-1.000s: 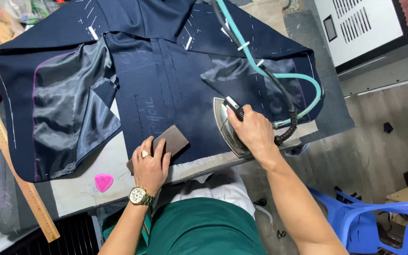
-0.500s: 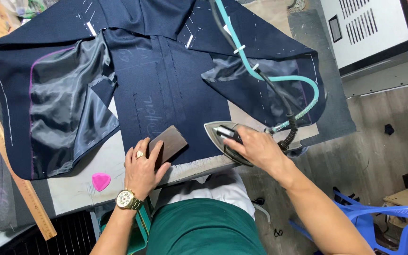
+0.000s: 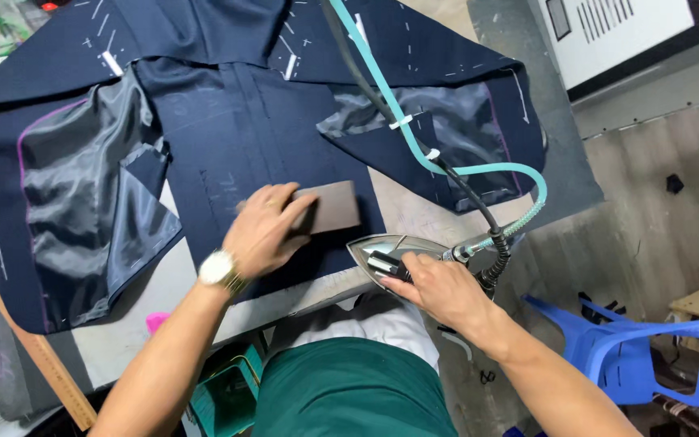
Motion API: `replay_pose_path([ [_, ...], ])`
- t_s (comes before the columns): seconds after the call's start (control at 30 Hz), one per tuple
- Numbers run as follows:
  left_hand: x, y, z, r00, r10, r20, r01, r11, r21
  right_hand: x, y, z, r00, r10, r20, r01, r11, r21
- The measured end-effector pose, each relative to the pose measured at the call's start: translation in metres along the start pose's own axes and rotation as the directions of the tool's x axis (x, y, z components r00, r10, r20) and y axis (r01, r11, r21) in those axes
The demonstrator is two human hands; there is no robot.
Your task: The person irons a dark blue jacket laid out on a work table. They use a steam iron to press the sleeves and body, frequently adjusting the fabric and using a wooden pressing block to shape the seams.
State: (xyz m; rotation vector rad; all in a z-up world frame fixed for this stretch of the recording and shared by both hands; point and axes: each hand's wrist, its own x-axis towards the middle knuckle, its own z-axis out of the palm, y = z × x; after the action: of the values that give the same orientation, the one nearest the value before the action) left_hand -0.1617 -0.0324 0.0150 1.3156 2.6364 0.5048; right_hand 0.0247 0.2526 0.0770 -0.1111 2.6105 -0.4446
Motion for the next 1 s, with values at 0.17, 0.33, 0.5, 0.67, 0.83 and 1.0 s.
replay_pose_path([
  [0.17, 0.088, 0.022, 0.034, 0.936, 0.252, 0.244, -0.268, 0.963, 0.031, -0.010, 0.003, 0.015, 0.995, 0.004, -0.095, -0.008, 0.999, -0.034],
  [0.33, 0.096, 0.030, 0.043, 0.862, 0.420, 0.283, -0.457, 0.886, 0.077, -0.033, 0.014, 0.014, 0.994, -0.038, -0.106, 0.031, 0.997, -0.064],
  [0.5, 0.076, 0.047, 0.046, 0.810, 0.549, 0.206, -0.581, 0.797, 0.164, -0.054, 0.049, -0.029, 0.952, 0.038, 0.303, -0.056, 0.997, 0.053],
  [0.67, 0.057, 0.072, 0.010, 0.877, 0.466, 0.118, -0.452, 0.883, -0.129, -0.067, 0.086, -0.087, 0.829, 0.292, 0.476, -0.314, 0.949, -0.035],
  [0.83, 0.009, 0.092, 0.028, 0.932, -0.173, -0.320, 0.059, 0.940, -0.336, -0.037, 0.105, -0.173, 0.748, 0.565, 0.347, -0.617, 0.786, 0.050],
  [1.0, 0.002, 0.133, 0.068, 0.691, -0.621, -0.370, 0.484, 0.777, -0.402, 0.021, 0.124, -0.242, 0.735, 0.670, 0.105, -0.678, 0.726, 0.115],
])
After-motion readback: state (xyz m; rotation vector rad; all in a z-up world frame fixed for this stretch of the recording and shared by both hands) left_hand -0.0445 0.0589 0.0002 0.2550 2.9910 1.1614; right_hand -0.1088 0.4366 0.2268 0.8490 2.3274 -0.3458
